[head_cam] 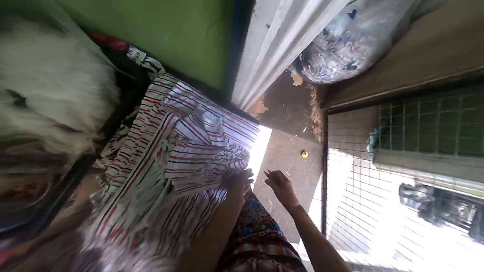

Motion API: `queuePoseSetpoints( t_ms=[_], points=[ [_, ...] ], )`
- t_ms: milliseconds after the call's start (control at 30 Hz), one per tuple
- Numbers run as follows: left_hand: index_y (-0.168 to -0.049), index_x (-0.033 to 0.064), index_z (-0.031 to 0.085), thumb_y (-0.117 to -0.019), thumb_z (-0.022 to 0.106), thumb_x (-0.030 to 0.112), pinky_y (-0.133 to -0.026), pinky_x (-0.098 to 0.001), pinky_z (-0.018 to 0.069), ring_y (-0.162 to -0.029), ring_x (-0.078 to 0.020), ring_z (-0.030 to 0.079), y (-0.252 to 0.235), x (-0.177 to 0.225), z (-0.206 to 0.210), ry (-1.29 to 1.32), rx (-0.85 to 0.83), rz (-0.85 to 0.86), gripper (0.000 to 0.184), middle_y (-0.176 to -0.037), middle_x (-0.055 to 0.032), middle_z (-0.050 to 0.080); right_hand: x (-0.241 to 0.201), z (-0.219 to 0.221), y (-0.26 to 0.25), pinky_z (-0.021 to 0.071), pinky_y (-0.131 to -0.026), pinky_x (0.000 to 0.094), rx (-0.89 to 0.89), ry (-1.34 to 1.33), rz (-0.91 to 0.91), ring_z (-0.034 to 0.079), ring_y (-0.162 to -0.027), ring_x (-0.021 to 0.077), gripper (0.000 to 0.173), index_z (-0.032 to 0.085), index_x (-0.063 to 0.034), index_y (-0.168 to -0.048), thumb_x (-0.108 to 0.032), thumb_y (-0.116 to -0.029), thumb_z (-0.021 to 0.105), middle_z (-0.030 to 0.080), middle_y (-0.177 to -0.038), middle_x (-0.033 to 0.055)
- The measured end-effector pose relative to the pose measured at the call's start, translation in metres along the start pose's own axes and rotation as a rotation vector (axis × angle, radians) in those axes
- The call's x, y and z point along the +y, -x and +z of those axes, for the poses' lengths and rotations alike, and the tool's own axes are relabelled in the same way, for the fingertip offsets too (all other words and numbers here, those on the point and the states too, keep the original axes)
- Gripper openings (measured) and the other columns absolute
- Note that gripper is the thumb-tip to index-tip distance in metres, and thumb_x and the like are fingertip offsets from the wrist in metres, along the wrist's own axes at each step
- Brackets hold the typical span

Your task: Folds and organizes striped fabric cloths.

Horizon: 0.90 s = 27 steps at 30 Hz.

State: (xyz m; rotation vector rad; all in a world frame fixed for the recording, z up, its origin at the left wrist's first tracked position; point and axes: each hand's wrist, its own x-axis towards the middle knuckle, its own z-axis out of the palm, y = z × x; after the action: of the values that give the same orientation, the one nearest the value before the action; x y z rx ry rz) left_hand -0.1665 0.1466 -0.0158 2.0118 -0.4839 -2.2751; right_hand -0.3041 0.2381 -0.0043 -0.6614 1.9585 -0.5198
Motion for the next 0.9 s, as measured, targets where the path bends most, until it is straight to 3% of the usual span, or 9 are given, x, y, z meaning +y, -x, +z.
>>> queuePoseSetpoints(
  t_ms=[100,167,233,367,667,800,900],
  points=[
    [-0.123,0.0047,0.064,-0.1062,0.055,0.025,-0.075,-0.0271,0.0508,-0.084,-0.0105,0.065,-0.002,-0.007,-0.009,-0.083,-0.023,0.046,0.028,-0.1,-0.005,0.071,0.006,0.014,-0.011,0.0524,-0.092,0.0533,0.04,0.237,-0.198,0.07,-0.097,0.036,0.027,0.069,0.0078,-0.117,-0.009,-0.0973,0.063,0.072,-0.106,0.0234],
    [-0.121,0.0039,0.065,-0.1071,0.053,0.023,-0.074,-0.0262,0.0498,-0.081,-0.0094,0.063,0.002,-0.007,-0.013,-0.104,-0.047,0.062,0.027,-0.096,-0.0036,0.07,0.001,0.018,-0.018,0.0495,-0.095,0.0603,0.029,0.426,-0.316,0.069,-0.104,0.0433,0.025,0.072,0.005,-0.114,-0.01,-0.0978,0.062,0.072,-0.108,0.0254],
    [-0.117,0.0023,0.065,-0.1075,0.052,0.022,-0.073,-0.0242,0.0487,-0.079,-0.0077,0.061,0.007,-0.008,-0.014,-0.116,-0.064,0.086,0.025,-0.093,-0.0028,0.068,-0.009,0.018,-0.025,0.0488,-0.095,0.0606,-0.048,0.587,-0.365,0.068,-0.107,0.0457,0.025,0.072,0.0024,-0.117,-0.01,-0.1002,0.058,0.071,-0.109,0.0268],
    [-0.121,0.001,0.064,-0.1076,0.051,0.021,-0.077,-0.0255,0.0486,-0.084,-0.0091,0.061,0.01,-0.009,-0.017,-0.093,-0.108,0.109,0.027,-0.099,-0.0053,0.068,-0.024,0.019,-0.039,0.0472,-0.097,0.0583,-0.211,0.757,-0.391,0.067,-0.108,0.0432,0.027,0.07,-0.0006,-0.123,-0.008,-0.1023,0.053,0.07,-0.11,0.0256],
    [-0.12,0.0005,0.065,-0.1082,0.049,0.019,-0.079,-0.0259,0.0486,-0.087,-0.0106,0.061,0.011,-0.005,-0.012,-0.08,-0.106,0.11,0.026,-0.101,-0.0068,0.066,-0.015,0.026,-0.044,0.0522,-0.085,0.0582,-0.051,0.691,-0.614,0.07,-0.094,0.0429,0.025,0.075,-0.0008,-0.11,0.002,-0.0963,0.055,0.072,-0.096,0.0239],
    [-0.116,0.0008,0.066,-0.1062,0.053,0.017,-0.078,-0.0255,0.0491,-0.085,-0.0093,0.061,0.009,-0.006,-0.012,-0.096,-0.126,0.121,0.023,-0.099,-0.0052,0.067,-0.019,0.027,-0.045,0.0512,-0.088,0.0578,-0.079,0.745,-0.509,0.069,-0.098,0.0434,0.027,0.073,-0.0002,-0.115,0.001,-0.0984,0.052,0.071,-0.1,0.025],
    [-0.108,-0.0017,0.068,-0.103,0.059,0.017,-0.073,-0.0231,0.0502,-0.078,-0.0067,0.061,0.004,-0.016,-0.012,-0.331,-0.188,0.231,0.021,-0.09,-0.0033,0.067,-0.029,0.02,-0.047,0.0469,-0.099,0.0578,-0.124,0.755,-0.267,0.066,-0.114,0.0426,0.029,0.068,0.0006,-0.125,-0.008,-0.1032,0.05,0.07,-0.118,0.0253]
  ],
)
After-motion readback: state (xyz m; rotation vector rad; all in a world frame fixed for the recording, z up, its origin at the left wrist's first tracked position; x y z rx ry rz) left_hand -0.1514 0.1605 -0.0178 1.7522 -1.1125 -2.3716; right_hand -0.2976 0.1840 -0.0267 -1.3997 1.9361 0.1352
